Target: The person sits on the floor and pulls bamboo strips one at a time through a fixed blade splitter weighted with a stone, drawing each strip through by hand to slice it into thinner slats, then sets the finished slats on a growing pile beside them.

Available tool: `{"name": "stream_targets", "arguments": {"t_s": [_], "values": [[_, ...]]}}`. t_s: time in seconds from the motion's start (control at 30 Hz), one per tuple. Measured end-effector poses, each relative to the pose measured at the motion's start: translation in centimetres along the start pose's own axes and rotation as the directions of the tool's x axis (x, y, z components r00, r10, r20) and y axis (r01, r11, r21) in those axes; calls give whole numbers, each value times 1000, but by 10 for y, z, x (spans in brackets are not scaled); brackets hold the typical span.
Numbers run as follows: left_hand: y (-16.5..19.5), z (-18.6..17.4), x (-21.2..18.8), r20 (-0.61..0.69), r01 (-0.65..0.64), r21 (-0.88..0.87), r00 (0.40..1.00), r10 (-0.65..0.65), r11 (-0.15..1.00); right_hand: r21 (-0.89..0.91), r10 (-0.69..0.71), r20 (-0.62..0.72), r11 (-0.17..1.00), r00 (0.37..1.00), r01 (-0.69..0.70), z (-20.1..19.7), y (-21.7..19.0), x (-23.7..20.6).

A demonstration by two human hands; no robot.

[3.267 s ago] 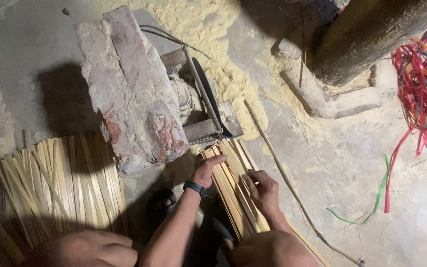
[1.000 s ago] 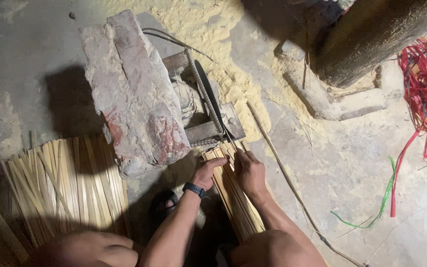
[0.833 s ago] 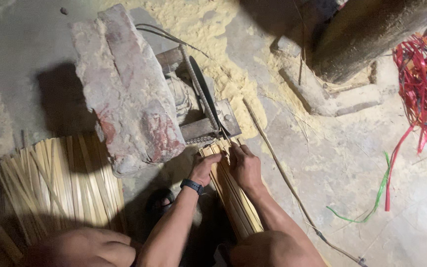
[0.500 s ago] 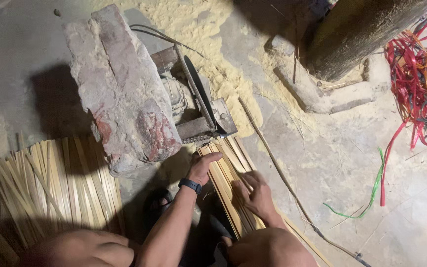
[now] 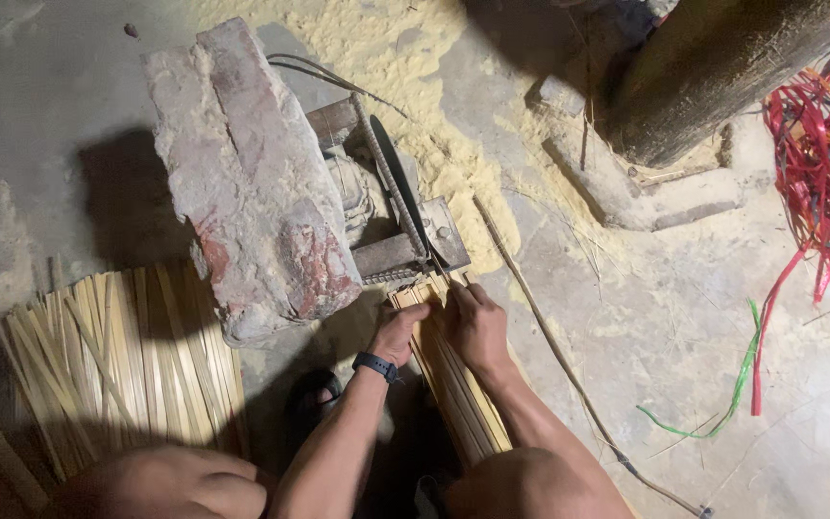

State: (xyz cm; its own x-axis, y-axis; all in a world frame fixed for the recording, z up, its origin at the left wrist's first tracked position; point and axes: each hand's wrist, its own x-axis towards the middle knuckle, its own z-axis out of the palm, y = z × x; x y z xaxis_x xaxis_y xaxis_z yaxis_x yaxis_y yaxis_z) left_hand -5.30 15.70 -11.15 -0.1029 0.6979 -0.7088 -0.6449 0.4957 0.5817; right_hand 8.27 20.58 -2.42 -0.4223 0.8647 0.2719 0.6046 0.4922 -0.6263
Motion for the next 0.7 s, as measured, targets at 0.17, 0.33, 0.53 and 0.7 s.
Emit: {"name": "stream_targets", "arguments": {"t_s": [0.17,0.33,0.53,0.7], "values": [[5,4,-8,14,-44,110,999,43,993,-82,-21,-23,996,999,19,-33,-1,-23],[15,8,-17,-6,-6,94,1000,7,996,-121,-2,39,993,999,7,-54,0,-68],[14,7,-16,129,-18,46,992,12,999,156,234,190,952,953,-265,-28,23,-63],[5,1,-8,126,-4,58,992,-3,998,73,14,-35,997,999,-11,-9,12,-24]]}}
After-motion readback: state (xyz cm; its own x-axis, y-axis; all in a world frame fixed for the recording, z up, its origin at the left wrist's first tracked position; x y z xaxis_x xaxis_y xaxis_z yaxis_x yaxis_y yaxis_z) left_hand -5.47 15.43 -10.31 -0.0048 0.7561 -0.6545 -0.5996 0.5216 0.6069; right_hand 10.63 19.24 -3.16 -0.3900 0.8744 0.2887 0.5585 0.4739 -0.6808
